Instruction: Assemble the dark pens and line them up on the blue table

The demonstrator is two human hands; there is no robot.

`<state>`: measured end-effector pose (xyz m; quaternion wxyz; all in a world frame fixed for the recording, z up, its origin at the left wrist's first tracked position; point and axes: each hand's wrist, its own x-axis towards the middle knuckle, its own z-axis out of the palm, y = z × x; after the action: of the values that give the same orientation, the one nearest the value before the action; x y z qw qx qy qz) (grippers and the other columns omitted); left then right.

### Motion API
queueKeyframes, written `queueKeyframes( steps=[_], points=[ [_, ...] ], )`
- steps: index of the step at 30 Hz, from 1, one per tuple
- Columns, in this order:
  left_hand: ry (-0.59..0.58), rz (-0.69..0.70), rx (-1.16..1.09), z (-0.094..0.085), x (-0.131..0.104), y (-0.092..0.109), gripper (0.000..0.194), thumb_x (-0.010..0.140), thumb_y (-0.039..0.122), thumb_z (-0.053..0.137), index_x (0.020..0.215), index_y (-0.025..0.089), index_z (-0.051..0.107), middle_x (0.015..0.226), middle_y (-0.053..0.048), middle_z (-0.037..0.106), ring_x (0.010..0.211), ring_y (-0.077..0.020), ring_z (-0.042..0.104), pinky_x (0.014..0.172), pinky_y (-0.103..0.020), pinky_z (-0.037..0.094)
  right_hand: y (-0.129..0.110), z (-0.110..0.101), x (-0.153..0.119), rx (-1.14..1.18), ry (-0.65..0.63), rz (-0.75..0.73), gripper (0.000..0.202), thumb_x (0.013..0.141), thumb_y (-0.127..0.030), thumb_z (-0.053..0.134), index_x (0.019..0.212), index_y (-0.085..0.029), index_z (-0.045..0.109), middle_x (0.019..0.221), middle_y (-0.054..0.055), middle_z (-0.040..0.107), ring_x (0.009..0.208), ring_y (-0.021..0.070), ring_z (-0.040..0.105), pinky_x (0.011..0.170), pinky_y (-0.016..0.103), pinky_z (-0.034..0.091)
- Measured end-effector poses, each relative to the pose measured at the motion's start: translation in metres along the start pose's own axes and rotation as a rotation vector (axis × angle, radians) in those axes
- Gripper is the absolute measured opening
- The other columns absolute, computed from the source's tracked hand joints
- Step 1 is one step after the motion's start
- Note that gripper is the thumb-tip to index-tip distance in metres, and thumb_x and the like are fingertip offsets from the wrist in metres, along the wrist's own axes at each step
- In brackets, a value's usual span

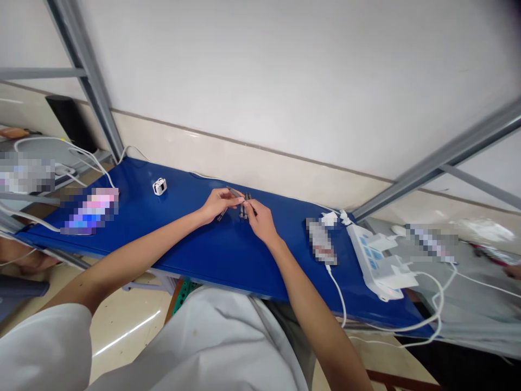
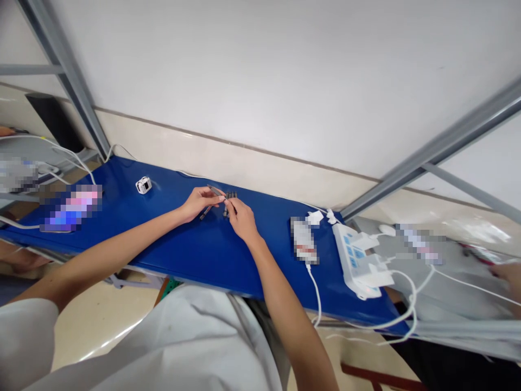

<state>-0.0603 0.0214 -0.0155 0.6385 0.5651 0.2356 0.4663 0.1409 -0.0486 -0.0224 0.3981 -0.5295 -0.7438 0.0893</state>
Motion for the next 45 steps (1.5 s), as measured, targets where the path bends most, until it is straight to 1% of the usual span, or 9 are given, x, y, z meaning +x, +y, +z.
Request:
queueKeyframes(
  steps=[3, 7, 12, 17, 22, 27, 32, 39, 45],
  points=[
    [0.006, -0.006, -0.003, -0.0007, 0.0005, -0.0012, 0.04, 0.078, 0.048, 0.102, 0.101, 0.018, 0.088, 0.093, -0.009, 0.083, 0.086, -0.0211, 0.075, 0.083, -0.036, 0.062, -0.0012, -0.0004, -0.0001, 0.034, 0.011, 0.032, 0.043, 0.115, -0.065, 0.049, 0.122, -0.026, 0.065, 0.092, 0.006, 0.075, 0.083, 0.0252, 0.07, 0.077, 0.035, 0.053],
    [-0.004, -0.006, 0.002, -0.002, 0.0013, -0.0035, 0.039, 0.079, 0.047, 0.102, 0.102, 0.018, 0.089, 0.095, -0.009, 0.084, 0.088, -0.0213, 0.075, 0.083, -0.035, 0.062, -0.0002, -0.0006, 0.0002, -0.001, 0.007, 0.029, 0.046, 0.117, -0.064, 0.041, 0.105, -0.027, 0.064, 0.085, 0.005, 0.07, 0.078, 0.0241, 0.067, 0.074, 0.034, 0.049],
    [0.003, -0.018, -0.007, -0.0021, 0.0012, -0.0041, 0.041, 0.078, 0.048, 0.102, 0.103, 0.018, 0.089, 0.096, -0.009, 0.084, 0.088, -0.0209, 0.076, 0.084, -0.035, 0.063, 0.0009, 0.0008, 0.0003, 0.04, 0.016, 0.04, 0.04, 0.112, -0.065, 0.055, 0.12, -0.026, 0.063, 0.088, 0.004, 0.071, 0.077, 0.0238, 0.067, 0.074, 0.034, 0.05],
    [-0.003, -0.012, 0.004, -0.002, 0.0008, -0.0026, 0.041, 0.078, 0.049, 0.102, 0.102, 0.018, 0.089, 0.094, -0.009, 0.083, 0.087, -0.0218, 0.075, 0.087, -0.038, 0.063, 0.0003, 0.0003, -0.0001, -0.009, -0.014, 0.028, 0.044, 0.117, -0.062, 0.044, 0.109, -0.026, 0.067, 0.091, 0.007, 0.075, 0.079, 0.0242, 0.069, 0.076, 0.035, 0.049],
    [0.003, -0.016, -0.012, -0.0008, 0.0001, -0.0019, 0.043, 0.077, 0.049, 0.103, 0.103, 0.017, 0.089, 0.093, -0.009, 0.083, 0.087, -0.0214, 0.076, 0.084, -0.036, 0.062, 0.0013, 0.0005, -0.0007, 0.021, 0.002, 0.046, 0.037, 0.114, -0.063, 0.054, 0.117, -0.027, 0.063, 0.089, 0.004, 0.075, 0.076, 0.0232, 0.068, 0.072, 0.033, 0.048],
    [0.007, -0.021, -0.011, -0.0004, 0.0004, -0.0012, 0.045, 0.074, 0.049, 0.104, 0.102, 0.016, 0.089, 0.091, -0.009, 0.082, 0.086, -0.02, 0.075, 0.084, -0.035, 0.062, 0.0026, 0.0007, -0.0005, -0.044, -0.014, 0.021, 0.045, 0.118, -0.061, 0.041, 0.106, -0.026, 0.066, 0.09, 0.006, 0.076, 0.077, 0.0234, 0.068, 0.074, 0.034, 0.047],
    [-0.01, -0.018, -0.028, -0.0028, 0.0016, -0.0031, 0.047, 0.075, 0.05, 0.103, 0.105, 0.017, 0.089, 0.095, -0.009, 0.084, 0.088, -0.0202, 0.076, 0.085, -0.035, 0.062, 0.003, 0.0016, -0.001, 0.004, 0.014, 0.039, 0.038, 0.115, -0.063, 0.052, 0.12, -0.027, 0.064, 0.092, 0.004, 0.077, 0.077, 0.0235, 0.07, 0.073, 0.033, 0.048],
    [-0.013, -0.04, -0.033, -0.0062, 0.0041, -0.0077, 0.047, 0.075, 0.049, 0.103, 0.107, 0.018, 0.09, 0.098, -0.01, 0.084, 0.09, -0.0203, 0.077, 0.084, -0.034, 0.062, 0.003, -0.0002, -0.0004, -0.049, -0.01, 0.027, 0.042, 0.118, -0.06, 0.043, 0.105, -0.027, 0.066, 0.087, 0.005, 0.075, 0.074, 0.0232, 0.068, 0.073, 0.034, 0.046],
    [0.001, -0.051, -0.052, -0.0077, 0.0048, -0.0074, 0.049, 0.072, 0.049, 0.105, 0.107, 0.018, 0.09, 0.103, -0.01, 0.085, 0.092, -0.0213, 0.077, 0.084, -0.035, 0.061, 0.0001, 0.0001, -0.0014, 0.004, 0.042, 0.065, 0.037, 0.111, -0.064, 0.061, 0.112, -0.027, 0.064, 0.092, 0.004, 0.078, 0.076, 0.0228, 0.07, 0.069, 0.032, 0.047]
  ],
)
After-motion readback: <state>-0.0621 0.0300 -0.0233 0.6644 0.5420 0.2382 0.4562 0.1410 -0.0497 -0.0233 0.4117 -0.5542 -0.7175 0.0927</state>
